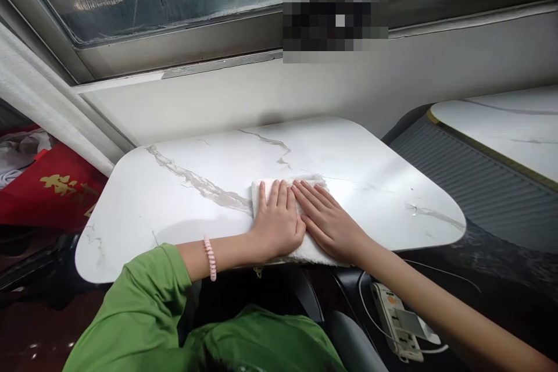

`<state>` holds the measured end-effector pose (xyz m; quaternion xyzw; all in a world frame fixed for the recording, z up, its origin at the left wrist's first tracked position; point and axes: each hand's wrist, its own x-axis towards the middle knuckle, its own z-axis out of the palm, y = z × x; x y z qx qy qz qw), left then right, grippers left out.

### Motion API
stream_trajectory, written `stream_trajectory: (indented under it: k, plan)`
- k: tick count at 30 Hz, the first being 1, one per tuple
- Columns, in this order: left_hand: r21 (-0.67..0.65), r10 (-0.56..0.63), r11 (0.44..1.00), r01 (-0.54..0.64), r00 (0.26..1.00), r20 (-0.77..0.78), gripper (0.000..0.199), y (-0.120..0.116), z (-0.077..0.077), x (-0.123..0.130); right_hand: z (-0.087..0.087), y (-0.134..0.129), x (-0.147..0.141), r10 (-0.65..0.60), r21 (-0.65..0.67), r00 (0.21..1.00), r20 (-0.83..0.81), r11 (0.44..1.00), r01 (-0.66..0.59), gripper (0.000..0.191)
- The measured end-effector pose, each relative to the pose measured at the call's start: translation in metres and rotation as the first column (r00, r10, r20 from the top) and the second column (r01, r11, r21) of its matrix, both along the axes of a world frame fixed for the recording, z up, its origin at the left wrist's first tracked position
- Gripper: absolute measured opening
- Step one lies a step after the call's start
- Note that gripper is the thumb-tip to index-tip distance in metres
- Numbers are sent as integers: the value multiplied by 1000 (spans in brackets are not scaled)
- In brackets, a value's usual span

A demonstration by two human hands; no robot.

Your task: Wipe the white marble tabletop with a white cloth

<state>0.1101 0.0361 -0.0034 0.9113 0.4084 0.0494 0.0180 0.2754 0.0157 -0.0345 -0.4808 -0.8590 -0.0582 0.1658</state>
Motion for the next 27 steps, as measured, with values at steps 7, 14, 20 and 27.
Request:
stream_trajectory:
  k: [7,14,20,27]
  plan:
    - [1,-16,1000,16,1000,0,60,11,-2,6,-5,10,7,-34,-33,999,1,999,34,66]
    - [13,71,997,-72,994,83,55,91,-7,30,-9,104,23,-183,-189,978,97,962,198,60]
    - [53,117,991,-125,984,134,53,177,-11,51,-3,195,37,-154,-149,986,59,976,162,61]
    - [89,129,986,-143,981,146,46,224,-14,65,-5,241,48,-169,-91,986,-10,982,167,59]
